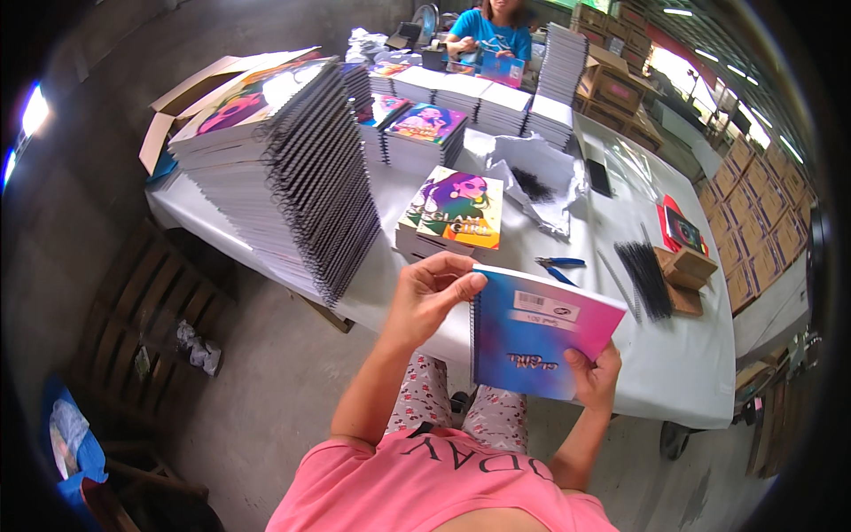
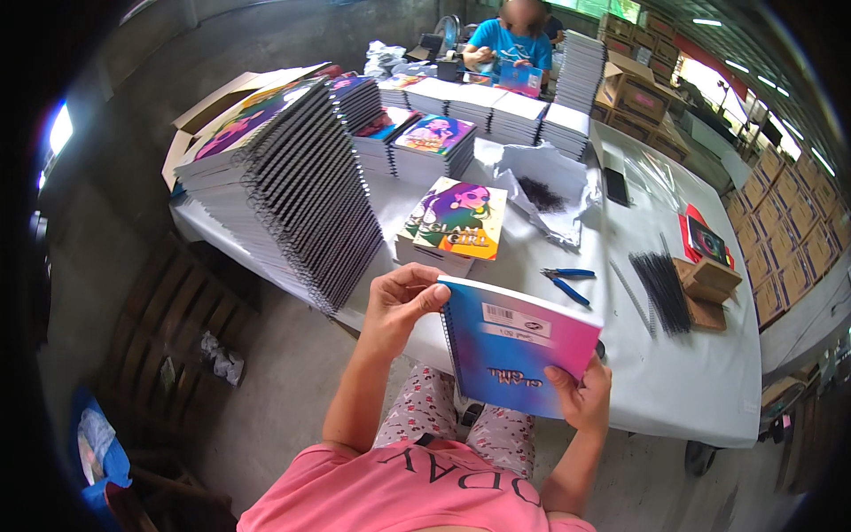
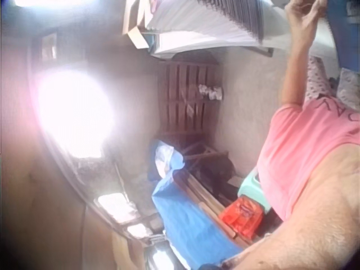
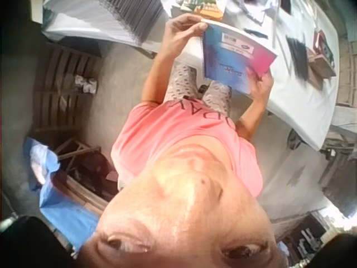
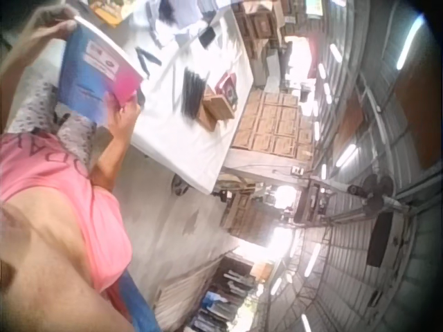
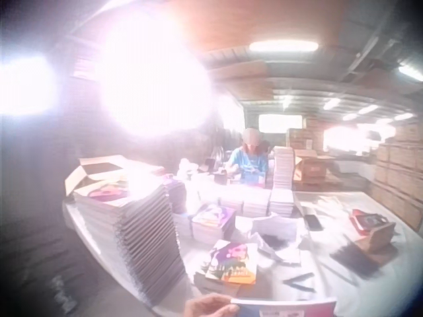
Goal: The person assembles notebooks by threading spiral coils into the pre-punched holes of notebook covers and pages, then using a tool to crimp the ends of the coils and placing the finished items on a stack.
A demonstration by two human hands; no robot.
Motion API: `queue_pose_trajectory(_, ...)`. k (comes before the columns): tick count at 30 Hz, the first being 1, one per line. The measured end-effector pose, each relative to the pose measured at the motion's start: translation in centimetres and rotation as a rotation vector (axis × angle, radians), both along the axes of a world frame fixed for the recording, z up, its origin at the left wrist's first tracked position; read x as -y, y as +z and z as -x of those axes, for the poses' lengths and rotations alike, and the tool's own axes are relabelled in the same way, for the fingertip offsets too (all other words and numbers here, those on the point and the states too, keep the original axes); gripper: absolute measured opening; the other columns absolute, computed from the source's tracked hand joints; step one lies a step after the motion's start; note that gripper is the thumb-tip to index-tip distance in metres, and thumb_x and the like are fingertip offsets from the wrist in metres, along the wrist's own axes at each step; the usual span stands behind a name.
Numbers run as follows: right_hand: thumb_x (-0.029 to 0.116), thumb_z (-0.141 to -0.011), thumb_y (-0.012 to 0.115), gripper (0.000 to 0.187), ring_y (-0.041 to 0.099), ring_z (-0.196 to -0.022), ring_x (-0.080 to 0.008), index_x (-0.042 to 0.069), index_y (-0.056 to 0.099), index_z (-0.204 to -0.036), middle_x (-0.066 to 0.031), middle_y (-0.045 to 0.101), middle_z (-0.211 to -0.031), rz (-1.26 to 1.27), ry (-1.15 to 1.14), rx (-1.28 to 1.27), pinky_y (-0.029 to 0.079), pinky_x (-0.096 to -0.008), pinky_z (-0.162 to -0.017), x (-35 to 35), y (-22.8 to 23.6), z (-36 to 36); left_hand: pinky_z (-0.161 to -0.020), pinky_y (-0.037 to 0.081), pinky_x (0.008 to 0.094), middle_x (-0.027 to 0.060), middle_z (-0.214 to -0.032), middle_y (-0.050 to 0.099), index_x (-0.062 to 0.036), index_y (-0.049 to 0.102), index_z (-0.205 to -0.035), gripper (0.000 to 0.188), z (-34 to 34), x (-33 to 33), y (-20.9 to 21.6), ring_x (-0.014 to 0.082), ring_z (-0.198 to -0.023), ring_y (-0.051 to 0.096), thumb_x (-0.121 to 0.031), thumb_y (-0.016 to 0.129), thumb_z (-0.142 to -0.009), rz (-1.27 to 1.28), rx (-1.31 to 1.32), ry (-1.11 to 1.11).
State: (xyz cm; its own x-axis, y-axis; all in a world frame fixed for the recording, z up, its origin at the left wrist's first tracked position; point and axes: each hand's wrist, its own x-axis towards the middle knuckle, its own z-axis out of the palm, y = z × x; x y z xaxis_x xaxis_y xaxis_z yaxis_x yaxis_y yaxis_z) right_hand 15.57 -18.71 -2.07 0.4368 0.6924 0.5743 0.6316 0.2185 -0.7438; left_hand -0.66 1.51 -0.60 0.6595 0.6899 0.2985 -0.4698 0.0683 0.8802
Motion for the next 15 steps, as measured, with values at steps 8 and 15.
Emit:
queue_pose_trajectory(8,0.005,-0.073,0.072,0.024,0.061,-0.071,-0.0142,-0.001,0.06,-0.094,-0.0069,0.065,-0.082,-0.188,0.196,-0.21,0.048,-0.0249,-0.065,-2.6,2.3,0.4,-0.066,0.048,0.0214,0.0057,-0.084,0.066,0.0029,0.063,-0.097,0.023,6.4,2.6,3.5,0.0103,-0.074,0.062,-0.005,0.071,-0.078,-0.23,0.158,0.23)
queue_pose_trajectory(15,0.002,-0.079,0.051,0.025,0.061,-0.09,-0.0219,0.002,0.065,-0.101,-0.0116,0.064,-0.098,-0.65,0.04,0.74,0.045,-0.0332,-0.086,-14.0,18.7,-3.1,-0.102,0.031,0.0431,0.0193,-0.128,0.048,0.0035,0.042,-0.128,0.056,14.6,-2.2,8.8,0.0293,-0.125,0.041,-0.036,0.052,-0.089,-0.637,0.392,1.045)
